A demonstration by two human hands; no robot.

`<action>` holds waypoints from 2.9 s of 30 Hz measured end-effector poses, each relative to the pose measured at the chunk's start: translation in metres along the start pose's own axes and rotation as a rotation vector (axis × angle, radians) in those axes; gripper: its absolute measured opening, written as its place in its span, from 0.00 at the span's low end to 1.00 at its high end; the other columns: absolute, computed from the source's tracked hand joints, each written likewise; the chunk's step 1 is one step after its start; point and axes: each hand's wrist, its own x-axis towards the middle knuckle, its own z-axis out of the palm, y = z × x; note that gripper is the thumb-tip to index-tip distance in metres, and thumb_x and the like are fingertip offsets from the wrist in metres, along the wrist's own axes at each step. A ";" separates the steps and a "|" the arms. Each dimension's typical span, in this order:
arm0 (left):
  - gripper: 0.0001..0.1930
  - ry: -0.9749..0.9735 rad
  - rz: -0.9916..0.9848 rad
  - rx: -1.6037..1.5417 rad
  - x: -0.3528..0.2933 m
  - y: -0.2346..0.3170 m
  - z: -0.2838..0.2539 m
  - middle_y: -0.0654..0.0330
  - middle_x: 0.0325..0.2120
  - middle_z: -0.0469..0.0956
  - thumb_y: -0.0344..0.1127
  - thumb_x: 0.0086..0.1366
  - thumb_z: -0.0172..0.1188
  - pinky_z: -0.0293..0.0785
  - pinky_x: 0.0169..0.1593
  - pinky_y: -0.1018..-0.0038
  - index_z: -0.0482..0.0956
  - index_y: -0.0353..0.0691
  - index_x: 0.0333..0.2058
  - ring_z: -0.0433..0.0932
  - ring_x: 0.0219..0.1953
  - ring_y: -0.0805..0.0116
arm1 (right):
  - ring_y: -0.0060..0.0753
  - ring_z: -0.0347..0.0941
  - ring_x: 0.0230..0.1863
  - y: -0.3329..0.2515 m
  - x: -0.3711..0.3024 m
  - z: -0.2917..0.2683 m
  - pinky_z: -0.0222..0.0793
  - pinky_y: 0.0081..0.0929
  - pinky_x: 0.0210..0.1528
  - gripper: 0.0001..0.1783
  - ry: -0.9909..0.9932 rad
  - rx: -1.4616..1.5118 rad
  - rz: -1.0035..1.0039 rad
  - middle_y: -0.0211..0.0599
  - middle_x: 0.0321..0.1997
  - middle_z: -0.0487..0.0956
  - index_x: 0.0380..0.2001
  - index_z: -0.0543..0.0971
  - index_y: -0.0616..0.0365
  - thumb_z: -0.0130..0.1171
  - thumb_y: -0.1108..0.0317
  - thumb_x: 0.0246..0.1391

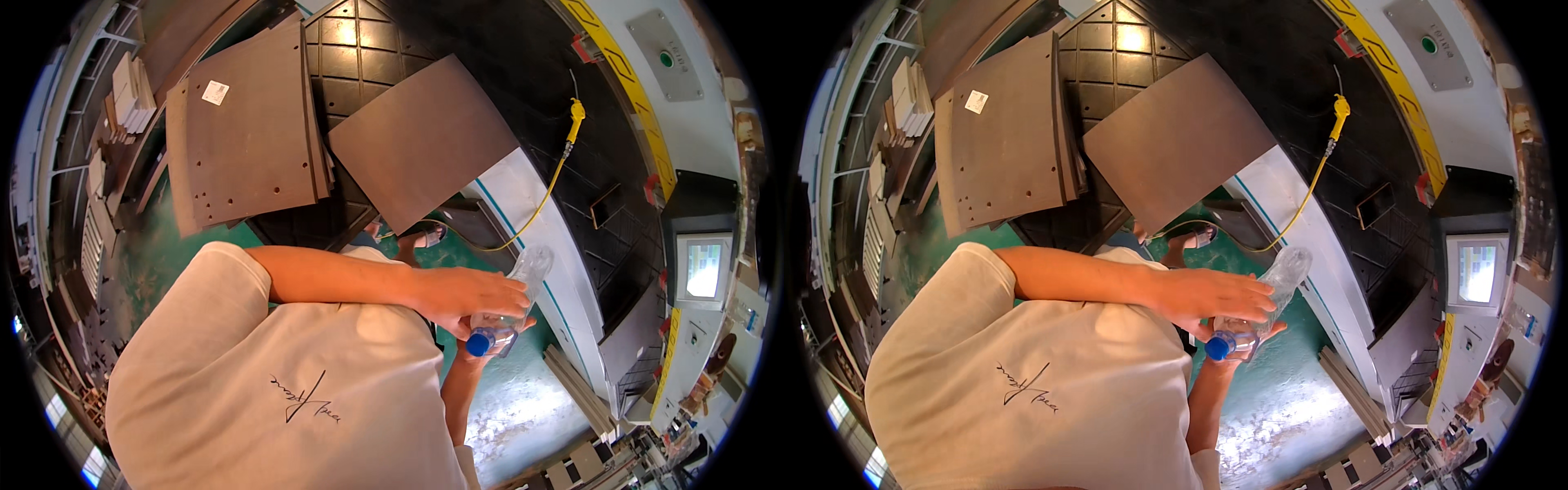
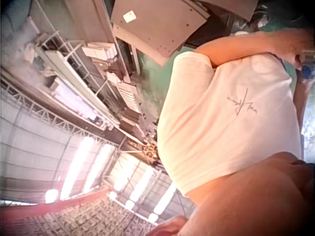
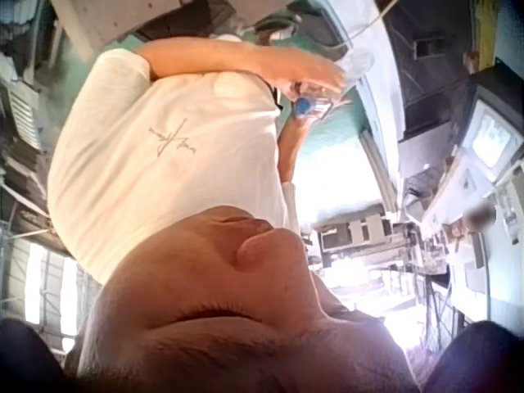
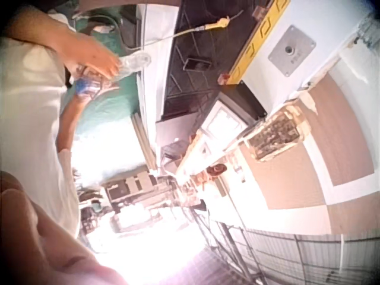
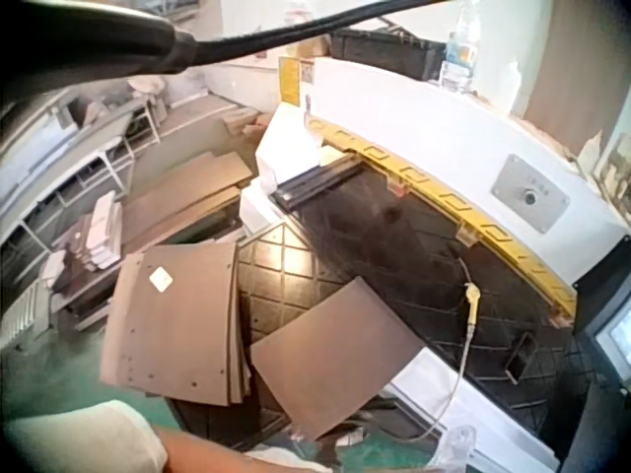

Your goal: The person cleans a stack of grey rectangular panels using a yellow air blower, a white cloth, and a water bottle. They wipe the surface of each panel, spray it with water, and scrub it with a brush before moving to the next one.

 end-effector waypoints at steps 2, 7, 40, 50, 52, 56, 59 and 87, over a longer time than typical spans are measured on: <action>0.42 -0.174 -0.170 0.137 0.011 -0.008 -0.029 0.48 0.69 0.64 0.46 0.52 0.77 0.57 0.73 0.44 0.70 0.44 0.65 0.57 0.75 0.44 | 0.45 0.70 0.68 -0.010 0.014 -0.005 0.72 0.48 0.65 0.49 -0.034 0.053 0.118 0.41 0.70 0.70 0.72 0.63 0.53 0.54 0.27 0.62; 0.44 0.129 -0.732 1.130 -0.008 -0.124 -0.074 0.44 0.73 0.58 0.53 0.60 0.68 0.43 0.74 0.33 0.66 0.34 0.68 0.49 0.79 0.47 | 0.45 0.70 0.70 -0.035 0.036 -0.014 0.70 0.50 0.70 0.51 0.060 -0.060 -0.029 0.38 0.72 0.70 0.75 0.61 0.44 0.59 0.28 0.59; 0.23 0.736 -0.558 1.201 -0.037 -0.215 -0.219 0.50 0.61 0.76 0.46 0.66 0.61 0.63 0.71 0.54 0.79 0.39 0.56 0.70 0.68 0.52 | 0.47 0.73 0.67 0.058 0.269 0.089 0.69 0.41 0.69 0.31 -0.325 -1.926 -0.578 0.56 0.67 0.75 0.61 0.66 0.66 0.70 0.77 0.59; 0.23 0.771 -0.549 1.210 -0.038 -0.218 -0.217 0.52 0.57 0.78 0.45 0.63 0.62 0.64 0.70 0.55 0.79 0.41 0.54 0.72 0.65 0.53 | 0.39 0.78 0.60 0.077 0.276 0.097 0.73 0.35 0.65 0.25 -0.187 -1.745 -0.601 0.50 0.59 0.81 0.57 0.73 0.68 0.70 0.69 0.62; 0.23 0.781 -0.561 1.211 -0.035 -0.218 -0.222 0.53 0.57 0.78 0.45 0.63 0.63 0.64 0.70 0.55 0.79 0.41 0.54 0.72 0.65 0.53 | 0.38 0.79 0.56 0.094 0.247 0.089 0.75 0.35 0.62 0.26 -0.376 -1.835 -0.546 0.51 0.60 0.81 0.57 0.73 0.69 0.70 0.65 0.63; 0.22 0.758 -0.559 1.223 -0.035 -0.214 -0.217 0.53 0.56 0.78 0.45 0.63 0.62 0.64 0.69 0.55 0.80 0.42 0.53 0.72 0.65 0.54 | 0.41 0.77 0.61 0.076 0.291 0.113 0.73 0.36 0.65 0.28 -0.225 -2.030 -0.717 0.51 0.58 0.81 0.59 0.71 0.71 0.71 0.69 0.61; 0.22 0.753 -0.555 1.233 -0.037 -0.218 -0.218 0.53 0.56 0.78 0.45 0.64 0.62 0.65 0.68 0.55 0.80 0.42 0.53 0.72 0.65 0.54 | 0.41 0.78 0.60 0.088 0.271 0.104 0.74 0.35 0.63 0.28 -0.291 -1.845 -0.543 0.53 0.58 0.82 0.57 0.73 0.72 0.72 0.69 0.60; 0.23 0.807 -0.458 1.145 -0.026 -0.202 -0.224 0.43 0.53 0.77 0.40 0.62 0.61 0.66 0.66 0.54 0.77 0.32 0.52 0.72 0.63 0.45 | 0.39 0.78 0.61 0.089 0.259 0.101 0.73 0.32 0.65 0.29 -0.372 -1.982 -0.522 0.49 0.60 0.81 0.57 0.73 0.69 0.75 0.73 0.56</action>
